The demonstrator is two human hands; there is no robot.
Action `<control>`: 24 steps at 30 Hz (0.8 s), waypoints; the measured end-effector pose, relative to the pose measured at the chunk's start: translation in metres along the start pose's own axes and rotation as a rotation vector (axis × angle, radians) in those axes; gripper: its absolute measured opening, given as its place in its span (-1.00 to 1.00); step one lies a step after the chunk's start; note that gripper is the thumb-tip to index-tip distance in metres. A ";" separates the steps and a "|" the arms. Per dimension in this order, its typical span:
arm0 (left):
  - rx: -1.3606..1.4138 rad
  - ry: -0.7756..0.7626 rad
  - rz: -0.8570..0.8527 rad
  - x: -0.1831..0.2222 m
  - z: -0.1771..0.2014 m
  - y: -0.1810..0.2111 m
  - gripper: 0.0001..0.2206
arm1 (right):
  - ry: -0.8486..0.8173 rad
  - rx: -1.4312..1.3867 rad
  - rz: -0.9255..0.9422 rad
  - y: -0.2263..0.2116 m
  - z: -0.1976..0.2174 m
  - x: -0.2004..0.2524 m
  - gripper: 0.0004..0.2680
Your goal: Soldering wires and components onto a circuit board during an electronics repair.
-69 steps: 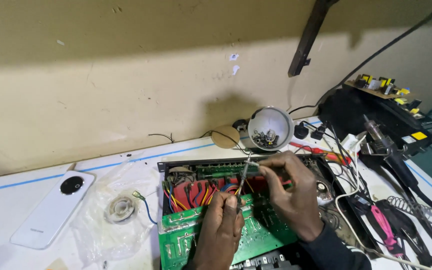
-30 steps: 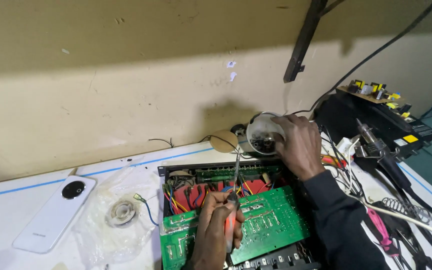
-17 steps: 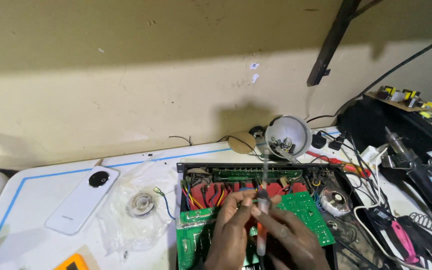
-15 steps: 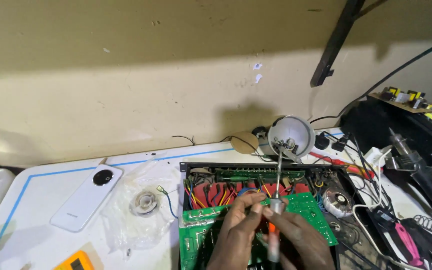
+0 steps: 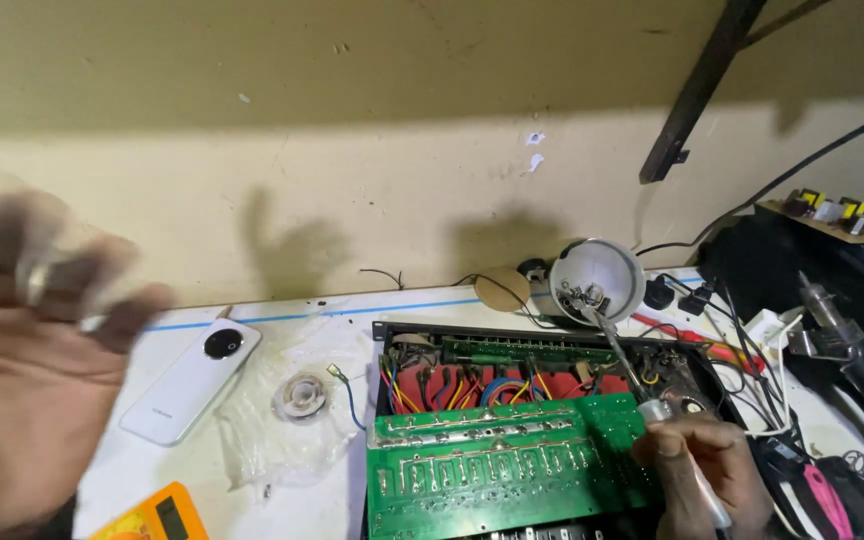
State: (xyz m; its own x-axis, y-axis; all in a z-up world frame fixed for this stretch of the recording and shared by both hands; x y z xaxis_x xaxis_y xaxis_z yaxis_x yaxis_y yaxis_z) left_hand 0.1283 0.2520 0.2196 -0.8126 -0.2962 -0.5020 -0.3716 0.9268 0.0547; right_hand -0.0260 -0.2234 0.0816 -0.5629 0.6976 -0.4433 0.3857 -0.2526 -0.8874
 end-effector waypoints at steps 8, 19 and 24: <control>-2.010 -1.092 0.710 0.070 0.185 -0.111 -0.09 | -0.023 0.144 -0.461 0.014 -0.018 0.020 -0.71; -1.921 -0.586 0.402 0.030 0.126 -0.085 -0.61 | -0.095 0.082 -0.378 0.030 -0.007 0.006 -0.77; -1.450 -0.229 0.308 0.048 0.082 -0.096 -0.69 | -0.139 0.131 -0.383 0.029 -0.011 0.006 -0.78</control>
State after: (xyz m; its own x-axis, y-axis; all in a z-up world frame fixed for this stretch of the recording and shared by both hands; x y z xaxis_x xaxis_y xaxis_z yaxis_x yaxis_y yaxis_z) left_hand 0.1619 0.1679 0.1200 -0.9046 0.0319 -0.4250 -0.4255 -0.1234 0.8965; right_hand -0.0101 -0.2188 0.0546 -0.7442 0.6627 -0.0835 0.0385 -0.0822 -0.9959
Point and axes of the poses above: each hand's wrist, its own x-axis away from the middle knuckle, its own z-axis out of the back of the hand, y = z × x, the point moved 10 cm from there along -x, towards the middle knuckle, and after that the axes turned 13 degrees about -z, right-handed, at the moved point
